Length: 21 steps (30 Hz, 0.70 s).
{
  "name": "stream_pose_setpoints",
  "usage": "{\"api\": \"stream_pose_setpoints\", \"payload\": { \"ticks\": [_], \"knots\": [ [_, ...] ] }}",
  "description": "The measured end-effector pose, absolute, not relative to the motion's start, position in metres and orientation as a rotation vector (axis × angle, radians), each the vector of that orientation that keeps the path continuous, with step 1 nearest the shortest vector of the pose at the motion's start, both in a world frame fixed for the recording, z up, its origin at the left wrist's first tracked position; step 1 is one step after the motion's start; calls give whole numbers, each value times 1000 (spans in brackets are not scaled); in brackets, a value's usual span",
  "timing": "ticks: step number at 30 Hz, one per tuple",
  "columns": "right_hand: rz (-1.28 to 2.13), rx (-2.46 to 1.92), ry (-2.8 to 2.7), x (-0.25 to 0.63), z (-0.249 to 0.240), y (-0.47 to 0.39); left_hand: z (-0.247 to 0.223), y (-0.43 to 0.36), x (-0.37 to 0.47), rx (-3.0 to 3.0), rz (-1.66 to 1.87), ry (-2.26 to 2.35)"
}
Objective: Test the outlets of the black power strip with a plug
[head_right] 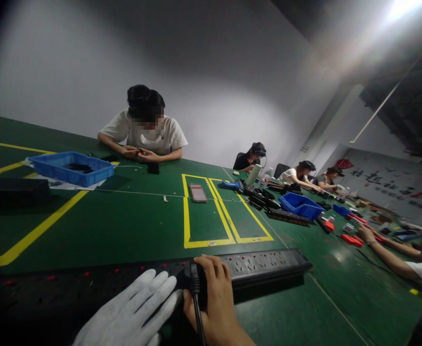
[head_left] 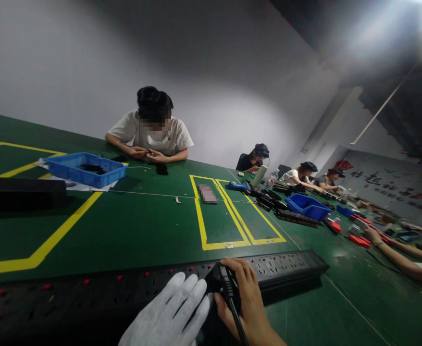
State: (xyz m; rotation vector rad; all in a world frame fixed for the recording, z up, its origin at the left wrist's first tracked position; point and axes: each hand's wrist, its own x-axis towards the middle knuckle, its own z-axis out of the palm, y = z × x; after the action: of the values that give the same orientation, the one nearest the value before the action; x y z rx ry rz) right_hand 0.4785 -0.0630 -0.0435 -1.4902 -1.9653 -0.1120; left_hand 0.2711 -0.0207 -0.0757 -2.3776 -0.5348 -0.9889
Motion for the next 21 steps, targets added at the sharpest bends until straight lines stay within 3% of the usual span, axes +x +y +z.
{"api": "stream_pose_setpoints", "payload": {
  "ticks": [21],
  "knots": [
    [-132, -1484, -1966, 479, -44, -62, -76, -19, 272, -2391, -938, -584]
  ]
}}
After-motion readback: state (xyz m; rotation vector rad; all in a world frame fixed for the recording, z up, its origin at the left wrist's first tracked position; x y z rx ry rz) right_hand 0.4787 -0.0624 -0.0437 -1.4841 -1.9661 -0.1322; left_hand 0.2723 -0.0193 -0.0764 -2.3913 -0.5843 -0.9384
